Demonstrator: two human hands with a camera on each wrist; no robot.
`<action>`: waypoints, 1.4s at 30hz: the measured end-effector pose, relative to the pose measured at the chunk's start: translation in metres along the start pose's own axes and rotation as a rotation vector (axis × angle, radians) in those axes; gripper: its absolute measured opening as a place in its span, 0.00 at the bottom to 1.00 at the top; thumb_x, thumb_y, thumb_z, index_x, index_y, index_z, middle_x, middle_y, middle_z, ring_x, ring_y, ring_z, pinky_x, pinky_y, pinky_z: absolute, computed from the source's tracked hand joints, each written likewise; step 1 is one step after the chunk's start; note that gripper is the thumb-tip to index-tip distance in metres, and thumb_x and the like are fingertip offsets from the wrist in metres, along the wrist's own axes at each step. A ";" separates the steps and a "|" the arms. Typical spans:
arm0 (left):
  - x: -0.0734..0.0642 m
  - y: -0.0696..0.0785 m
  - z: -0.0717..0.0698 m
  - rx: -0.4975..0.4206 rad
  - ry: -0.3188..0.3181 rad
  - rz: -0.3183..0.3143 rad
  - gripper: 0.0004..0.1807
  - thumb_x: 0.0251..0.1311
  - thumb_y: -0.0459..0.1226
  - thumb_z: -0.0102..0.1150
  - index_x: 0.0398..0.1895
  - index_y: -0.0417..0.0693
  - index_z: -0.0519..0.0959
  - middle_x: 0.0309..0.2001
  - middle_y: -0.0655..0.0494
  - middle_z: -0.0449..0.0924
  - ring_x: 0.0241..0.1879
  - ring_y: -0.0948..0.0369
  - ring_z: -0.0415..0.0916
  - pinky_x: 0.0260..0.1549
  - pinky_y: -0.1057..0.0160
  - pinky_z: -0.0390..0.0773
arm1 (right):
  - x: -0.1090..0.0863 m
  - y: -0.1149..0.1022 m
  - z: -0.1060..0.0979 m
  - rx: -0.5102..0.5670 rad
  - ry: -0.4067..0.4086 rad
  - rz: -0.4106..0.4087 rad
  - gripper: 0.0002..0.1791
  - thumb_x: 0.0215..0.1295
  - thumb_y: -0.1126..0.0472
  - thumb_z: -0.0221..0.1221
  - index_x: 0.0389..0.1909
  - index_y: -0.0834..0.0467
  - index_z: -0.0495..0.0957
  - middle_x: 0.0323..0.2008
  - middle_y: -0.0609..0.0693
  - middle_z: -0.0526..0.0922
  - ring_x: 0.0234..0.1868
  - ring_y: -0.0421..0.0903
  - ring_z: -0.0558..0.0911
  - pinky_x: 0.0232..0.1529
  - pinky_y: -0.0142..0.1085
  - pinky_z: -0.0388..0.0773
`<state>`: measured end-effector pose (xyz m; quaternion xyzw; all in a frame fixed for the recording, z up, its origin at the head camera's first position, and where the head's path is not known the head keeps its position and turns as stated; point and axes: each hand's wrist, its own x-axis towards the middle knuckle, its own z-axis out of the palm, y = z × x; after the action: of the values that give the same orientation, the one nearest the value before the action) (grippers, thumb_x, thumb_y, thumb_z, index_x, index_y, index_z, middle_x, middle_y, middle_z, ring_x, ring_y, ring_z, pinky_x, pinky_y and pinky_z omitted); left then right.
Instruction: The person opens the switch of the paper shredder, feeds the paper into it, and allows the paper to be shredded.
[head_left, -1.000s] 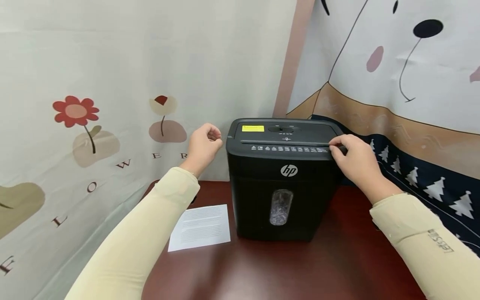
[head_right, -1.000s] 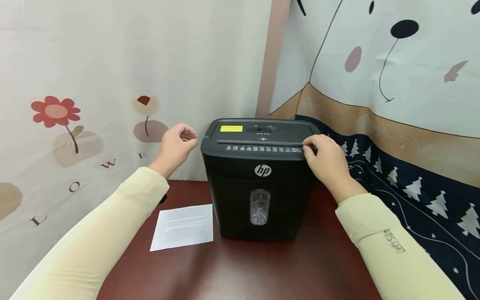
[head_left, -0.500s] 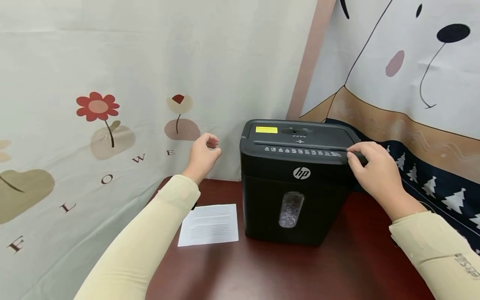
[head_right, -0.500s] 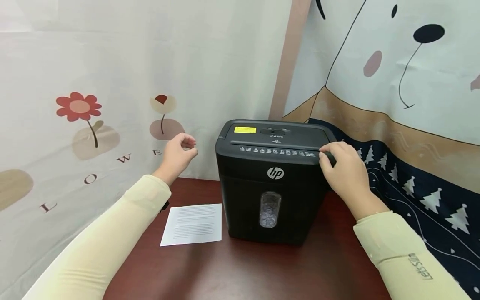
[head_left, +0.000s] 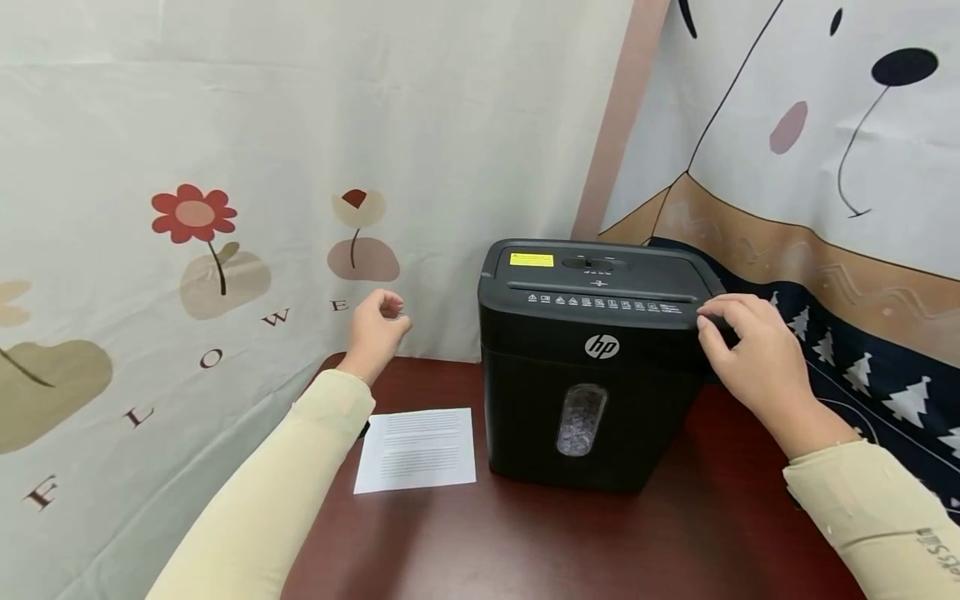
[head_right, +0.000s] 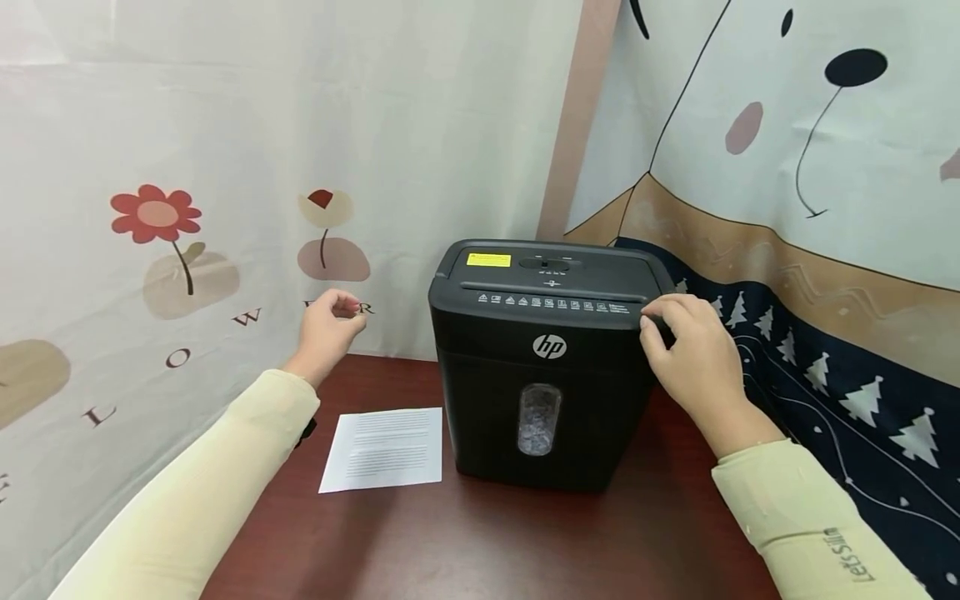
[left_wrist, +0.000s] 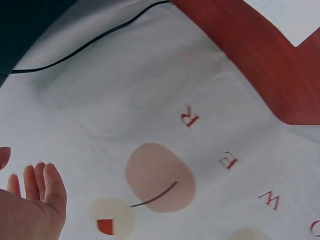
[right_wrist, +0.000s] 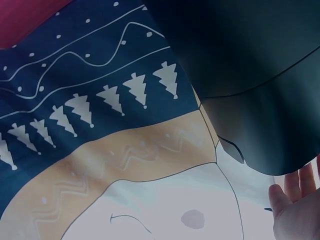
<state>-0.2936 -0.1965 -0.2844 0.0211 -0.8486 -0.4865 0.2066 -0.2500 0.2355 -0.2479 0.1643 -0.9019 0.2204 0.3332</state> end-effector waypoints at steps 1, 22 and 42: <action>-0.001 -0.004 -0.001 0.003 0.003 -0.009 0.13 0.58 0.28 0.51 0.47 0.37 0.71 0.48 0.41 0.73 0.50 0.48 0.70 0.47 0.53 0.70 | -0.001 0.000 0.001 -0.005 0.000 -0.004 0.10 0.66 0.65 0.56 0.43 0.67 0.79 0.50 0.63 0.78 0.55 0.61 0.71 0.53 0.60 0.68; -0.014 -0.071 -0.016 0.060 0.049 -0.156 0.15 0.60 0.29 0.52 0.50 0.33 0.69 0.50 0.37 0.72 0.49 0.45 0.71 0.46 0.51 0.71 | -0.009 0.001 0.005 -0.049 0.006 -0.008 0.09 0.65 0.66 0.57 0.42 0.67 0.80 0.47 0.62 0.78 0.56 0.61 0.71 0.58 0.59 0.66; -0.026 -0.135 -0.005 0.126 0.071 -0.326 0.17 0.59 0.31 0.53 0.50 0.31 0.68 0.48 0.34 0.71 0.47 0.41 0.69 0.44 0.45 0.71 | -0.012 0.003 0.014 -0.078 0.120 -0.105 0.19 0.47 0.68 0.72 0.42 0.66 0.81 0.40 0.61 0.80 0.48 0.57 0.75 0.50 0.53 0.72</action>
<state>-0.2903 -0.2653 -0.4034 0.1884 -0.8550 -0.4583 0.1530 -0.2502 0.2331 -0.2666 0.1849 -0.8783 0.1768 0.4039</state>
